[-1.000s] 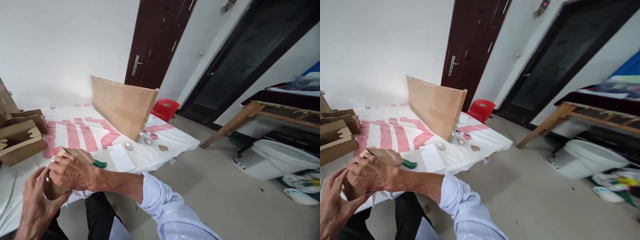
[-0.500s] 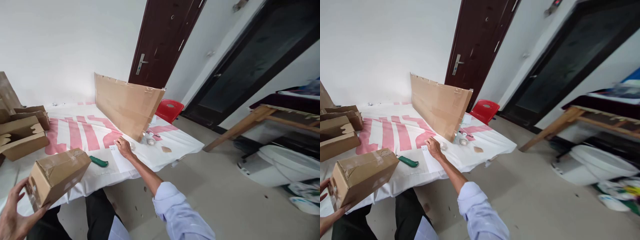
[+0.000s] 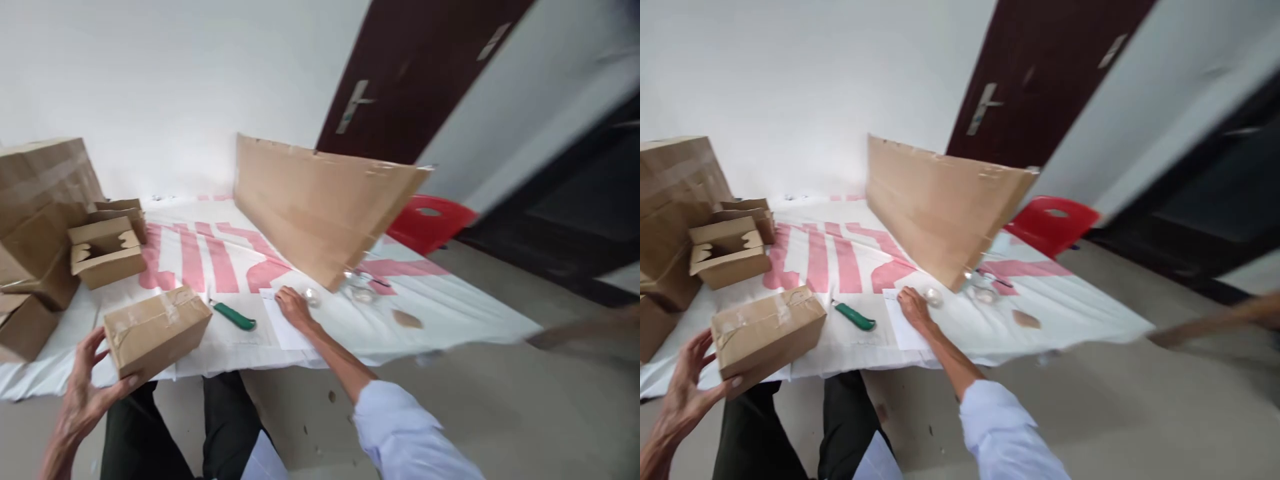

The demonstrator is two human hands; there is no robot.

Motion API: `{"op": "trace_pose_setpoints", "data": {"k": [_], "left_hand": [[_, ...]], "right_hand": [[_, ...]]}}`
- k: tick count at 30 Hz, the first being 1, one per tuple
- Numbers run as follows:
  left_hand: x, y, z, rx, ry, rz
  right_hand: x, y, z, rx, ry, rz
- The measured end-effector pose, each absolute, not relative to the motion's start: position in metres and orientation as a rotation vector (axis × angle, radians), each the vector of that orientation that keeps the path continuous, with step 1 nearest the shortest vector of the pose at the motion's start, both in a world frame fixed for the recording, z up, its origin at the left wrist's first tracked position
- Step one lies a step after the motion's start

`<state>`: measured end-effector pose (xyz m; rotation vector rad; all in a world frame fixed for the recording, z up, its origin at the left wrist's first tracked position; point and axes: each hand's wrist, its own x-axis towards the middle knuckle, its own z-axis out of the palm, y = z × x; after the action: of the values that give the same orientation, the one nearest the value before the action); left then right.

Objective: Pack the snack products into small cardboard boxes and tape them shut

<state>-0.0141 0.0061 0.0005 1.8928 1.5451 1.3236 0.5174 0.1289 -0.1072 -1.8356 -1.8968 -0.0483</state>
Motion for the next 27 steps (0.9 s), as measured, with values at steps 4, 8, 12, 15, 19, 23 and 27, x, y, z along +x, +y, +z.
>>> {"op": "trace_pose_setpoints", "data": {"k": [4, 8, 12, 15, 19, 23, 27], "left_hand": [[-0.012, -0.002, 0.01, 1.845, 1.494, 1.24], [-0.016, -0.004, 0.012, 1.797, 1.499, 1.222], [-0.02, -0.007, 0.011, 1.774, 1.488, 1.186], [-0.022, -0.009, 0.013, 1.779, 1.467, 1.148], [-0.023, -0.01, 0.017, 1.797, 1.456, 1.12], [-0.024, -0.009, 0.018, 1.796, 1.453, 1.098], [-0.026, -0.009, 0.017, 1.808, 1.446, 1.062]], "right_hand": [[0.519, 0.117, -0.11, -1.809, -1.972, -0.013], [0.527, 0.111, -0.114, -1.818, -2.03, 0.009], [0.526, 0.11, -0.109, -1.862, -1.971, -0.026], [0.503, 0.113, -0.09, -1.787, -1.932, -0.078], [0.449, 0.114, -0.06, -1.597, -2.022, 0.016], [0.41, 0.102, -0.057, -1.756, -2.201, 0.234], [0.398, 0.084, -0.076, -1.847, -2.366, 0.329]]}}
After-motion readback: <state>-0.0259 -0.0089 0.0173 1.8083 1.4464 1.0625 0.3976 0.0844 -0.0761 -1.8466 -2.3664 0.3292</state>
